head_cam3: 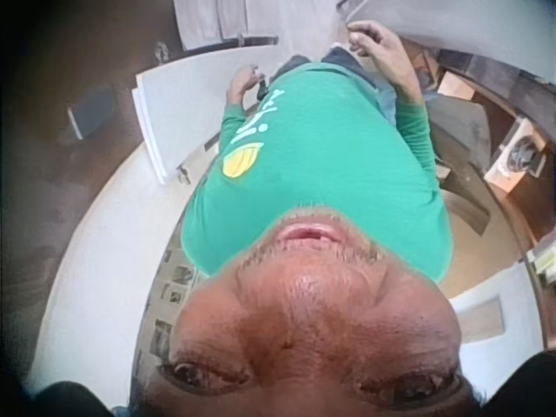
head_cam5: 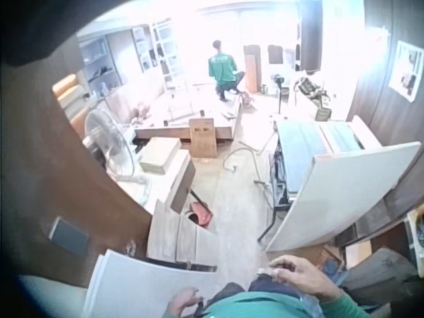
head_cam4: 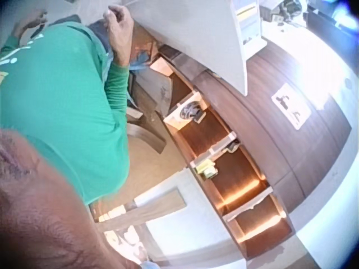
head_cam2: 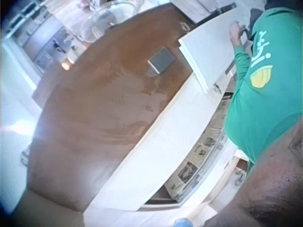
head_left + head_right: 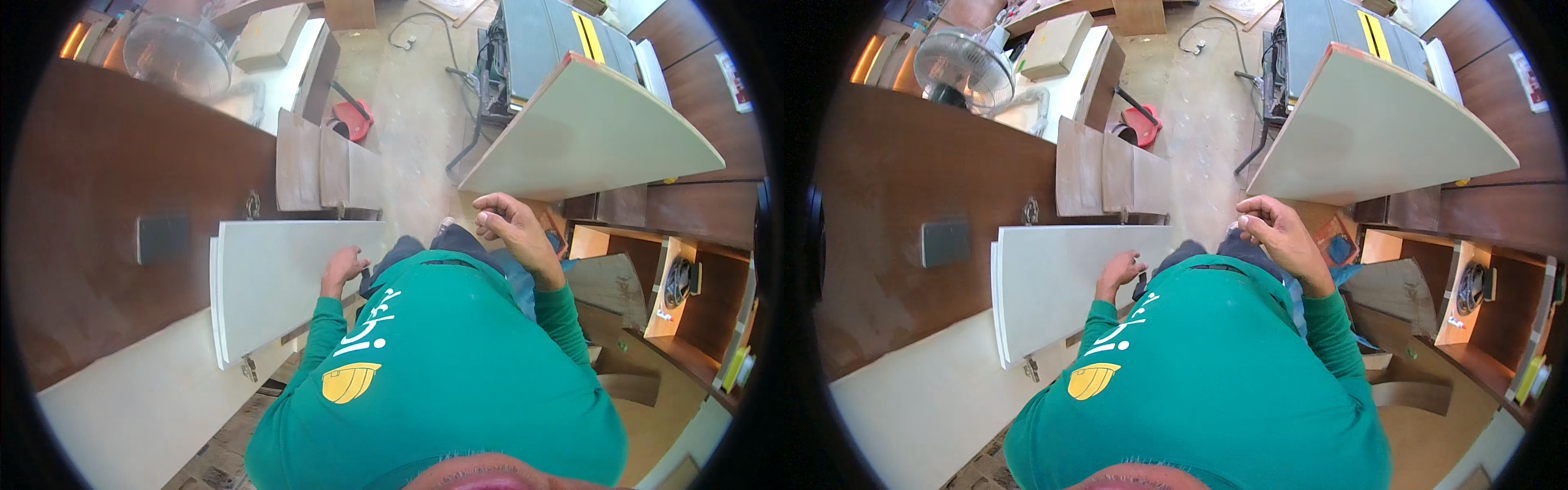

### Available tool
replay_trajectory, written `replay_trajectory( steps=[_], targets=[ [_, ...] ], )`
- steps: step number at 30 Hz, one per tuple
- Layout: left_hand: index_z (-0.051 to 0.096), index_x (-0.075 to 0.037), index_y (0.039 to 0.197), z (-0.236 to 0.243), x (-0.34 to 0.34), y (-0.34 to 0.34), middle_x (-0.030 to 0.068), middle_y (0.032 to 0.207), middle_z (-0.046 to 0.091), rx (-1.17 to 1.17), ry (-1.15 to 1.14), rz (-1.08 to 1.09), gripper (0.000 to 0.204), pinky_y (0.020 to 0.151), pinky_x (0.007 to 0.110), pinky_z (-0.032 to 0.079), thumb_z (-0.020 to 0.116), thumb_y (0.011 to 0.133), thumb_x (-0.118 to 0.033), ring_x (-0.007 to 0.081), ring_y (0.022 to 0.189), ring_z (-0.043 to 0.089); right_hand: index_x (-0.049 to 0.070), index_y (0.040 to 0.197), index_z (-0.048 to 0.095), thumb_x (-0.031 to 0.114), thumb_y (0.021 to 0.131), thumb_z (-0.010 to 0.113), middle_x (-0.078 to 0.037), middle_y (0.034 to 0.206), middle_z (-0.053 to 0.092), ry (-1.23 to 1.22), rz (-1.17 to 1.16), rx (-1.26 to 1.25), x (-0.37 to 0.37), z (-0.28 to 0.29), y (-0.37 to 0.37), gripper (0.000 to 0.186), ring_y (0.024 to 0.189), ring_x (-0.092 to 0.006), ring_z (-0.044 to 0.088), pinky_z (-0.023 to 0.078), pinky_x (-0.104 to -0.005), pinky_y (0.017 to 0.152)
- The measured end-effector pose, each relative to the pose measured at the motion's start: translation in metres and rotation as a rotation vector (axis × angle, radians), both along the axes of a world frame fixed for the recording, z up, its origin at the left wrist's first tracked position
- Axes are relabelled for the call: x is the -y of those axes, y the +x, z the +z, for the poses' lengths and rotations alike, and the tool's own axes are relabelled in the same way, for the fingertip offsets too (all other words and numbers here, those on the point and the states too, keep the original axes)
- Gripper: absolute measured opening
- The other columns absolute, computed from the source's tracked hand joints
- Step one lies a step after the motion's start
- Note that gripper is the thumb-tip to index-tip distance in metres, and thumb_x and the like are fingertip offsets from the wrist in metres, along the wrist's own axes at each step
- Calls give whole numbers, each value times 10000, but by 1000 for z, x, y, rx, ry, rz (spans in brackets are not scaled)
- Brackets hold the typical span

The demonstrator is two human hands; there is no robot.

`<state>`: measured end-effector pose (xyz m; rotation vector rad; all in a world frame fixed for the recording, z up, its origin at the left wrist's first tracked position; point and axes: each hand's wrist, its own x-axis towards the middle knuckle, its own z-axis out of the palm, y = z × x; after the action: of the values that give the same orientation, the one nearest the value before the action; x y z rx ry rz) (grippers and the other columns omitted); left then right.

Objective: The person uses a yellow jigsaw to cut rectangular holes into a large wooden board while sitting on the floor. After cutting, the person stands up, moves the board, and places it into a cabinet structure.

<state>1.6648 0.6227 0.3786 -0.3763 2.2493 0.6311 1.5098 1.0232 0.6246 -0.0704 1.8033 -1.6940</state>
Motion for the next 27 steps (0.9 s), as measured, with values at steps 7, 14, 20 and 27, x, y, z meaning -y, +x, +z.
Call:
replay_trajectory(
  steps=[7,14,20,27],
  targets=[
    [660,15,1411,42,0,-126,276,1339,708,-100,48,110,643,1082,488,518,726,969,-448,431,1280,662,-51,1279,645,157,1051,684,-33,1017,671,-79,50,-14,15,-11,-102,311,928,-105,652,544,-277,820],
    [647,23,1406,78,35,-333,262,1351,699,-308,172,63,623,1057,463,530,716,991,-437,404,1240,683,-52,1272,639,161,1052,687,-28,1011,669,5,25,123,45,-41,-178,310,895,-103,638,537,-272,790],
    [606,2,1465,118,108,-520,193,1210,743,-747,182,116,580,988,406,562,741,1023,-348,298,1113,720,-40,1266,647,161,1044,686,-27,979,678,120,-61,77,98,-55,-263,302,898,-99,639,530,-271,783],
    [624,-44,1450,196,201,-652,210,1284,728,-967,-7,59,530,1015,460,552,716,1031,-356,381,1191,702,-27,1271,663,185,1042,690,-29,980,706,88,-242,32,164,-29,-397,313,880,-116,679,524,-271,774]
  ],
)
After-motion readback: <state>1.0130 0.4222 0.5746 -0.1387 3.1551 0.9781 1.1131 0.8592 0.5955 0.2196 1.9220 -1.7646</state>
